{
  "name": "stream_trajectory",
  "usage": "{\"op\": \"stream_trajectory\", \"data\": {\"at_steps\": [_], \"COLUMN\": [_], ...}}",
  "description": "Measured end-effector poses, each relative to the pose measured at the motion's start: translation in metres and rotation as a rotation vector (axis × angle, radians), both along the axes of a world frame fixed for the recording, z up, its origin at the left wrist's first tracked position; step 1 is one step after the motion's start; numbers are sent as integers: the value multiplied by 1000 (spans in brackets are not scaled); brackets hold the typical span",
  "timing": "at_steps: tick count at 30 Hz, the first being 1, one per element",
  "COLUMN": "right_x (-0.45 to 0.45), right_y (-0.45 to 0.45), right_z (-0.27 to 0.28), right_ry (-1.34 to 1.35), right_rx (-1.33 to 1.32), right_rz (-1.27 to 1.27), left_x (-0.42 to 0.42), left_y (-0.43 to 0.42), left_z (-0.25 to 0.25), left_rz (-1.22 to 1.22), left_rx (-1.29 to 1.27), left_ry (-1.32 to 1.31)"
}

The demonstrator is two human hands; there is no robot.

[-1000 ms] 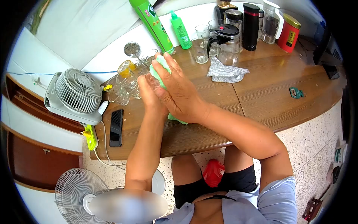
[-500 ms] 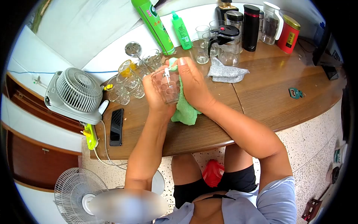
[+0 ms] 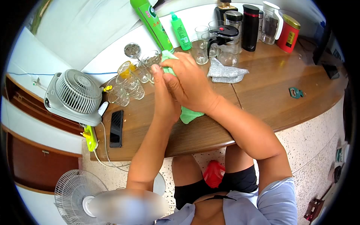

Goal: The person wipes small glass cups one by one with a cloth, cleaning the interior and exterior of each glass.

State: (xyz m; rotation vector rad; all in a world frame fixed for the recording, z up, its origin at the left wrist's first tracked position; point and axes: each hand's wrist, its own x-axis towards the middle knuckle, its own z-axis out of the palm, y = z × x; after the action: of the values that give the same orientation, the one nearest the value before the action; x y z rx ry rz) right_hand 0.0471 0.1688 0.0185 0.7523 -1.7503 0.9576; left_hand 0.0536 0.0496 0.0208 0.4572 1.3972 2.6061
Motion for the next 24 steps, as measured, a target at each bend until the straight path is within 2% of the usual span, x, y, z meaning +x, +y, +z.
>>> {"op": "stream_trajectory", "data": {"at_steps": [3,6,9,12,15,18,21,24], "right_x": [-4,-5,7,18,16,10,3,3], "right_y": [-15,-17,-26,-29,-33,-21,-17,-12], "right_z": [-9,-11,-11,-6,-10,-4,-8,-4], "right_ry": [-89,-230,-202,-100,-59,-108,-138,-371], "right_rx": [-132,-275,-186,209,242,196,-95,-322], "right_rz": [103,251,140,-40,-90,-75,54,247], "left_x": [-6,-8,-1,-19,-16,-6,5,8], "left_y": [-8,-15,-8,-19,-16,-8,-8,-10], "left_z": [0,7,21,1,-4,-1,12,16], "left_rz": [83,181,263,43,57,66,113,102], "left_rx": [7,-48,72,268,187,111,-22,-38], "left_ry": [-257,-292,-415,-183,-172,-162,-276,-344]}}
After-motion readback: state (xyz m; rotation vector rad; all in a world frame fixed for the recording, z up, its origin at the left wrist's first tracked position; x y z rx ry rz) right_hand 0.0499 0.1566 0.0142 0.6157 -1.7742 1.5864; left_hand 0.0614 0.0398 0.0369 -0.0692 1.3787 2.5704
